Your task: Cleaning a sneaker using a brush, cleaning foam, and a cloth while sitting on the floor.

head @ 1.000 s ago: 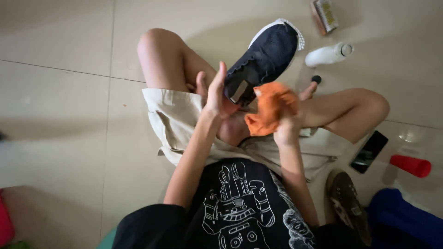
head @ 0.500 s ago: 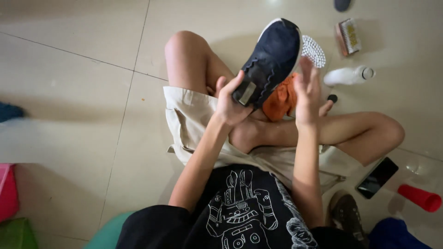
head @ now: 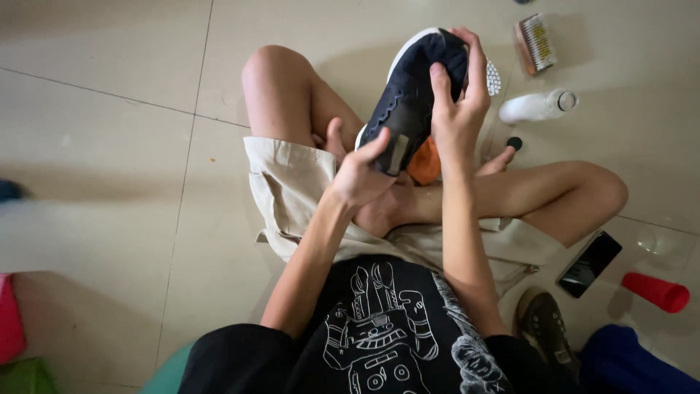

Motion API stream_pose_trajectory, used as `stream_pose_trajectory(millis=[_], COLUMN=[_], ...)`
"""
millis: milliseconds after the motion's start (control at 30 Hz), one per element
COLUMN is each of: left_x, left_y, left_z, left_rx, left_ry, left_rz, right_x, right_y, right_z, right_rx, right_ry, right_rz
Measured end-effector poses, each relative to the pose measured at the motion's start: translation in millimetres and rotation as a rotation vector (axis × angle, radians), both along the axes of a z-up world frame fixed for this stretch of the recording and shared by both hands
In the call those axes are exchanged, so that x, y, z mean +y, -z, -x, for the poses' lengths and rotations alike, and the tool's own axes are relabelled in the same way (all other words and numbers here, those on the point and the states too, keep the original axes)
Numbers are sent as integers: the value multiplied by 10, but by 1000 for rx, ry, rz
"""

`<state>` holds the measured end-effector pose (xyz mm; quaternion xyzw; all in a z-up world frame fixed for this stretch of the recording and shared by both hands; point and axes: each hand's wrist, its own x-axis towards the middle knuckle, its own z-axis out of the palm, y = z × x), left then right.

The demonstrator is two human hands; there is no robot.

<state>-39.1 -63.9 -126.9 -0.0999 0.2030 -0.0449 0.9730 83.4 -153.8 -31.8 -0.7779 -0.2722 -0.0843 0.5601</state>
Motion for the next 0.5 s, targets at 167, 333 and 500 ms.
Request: stream_pose_trajectory(millis=[167,333,500], left_x=[-19,134,544], left_y=[-631,182,-683], left_z=[65,165,120], left_rx=[143,316,157], left_ry=[198,-40,-48], left_rz=[-451,-497,-220], right_x=[12,137,44], right_y=[-171,225,85], right_z=[97,40,202], right_rx=[-48,24,269], right_ry=[30,-12,-99], right_rz=[111,44,10])
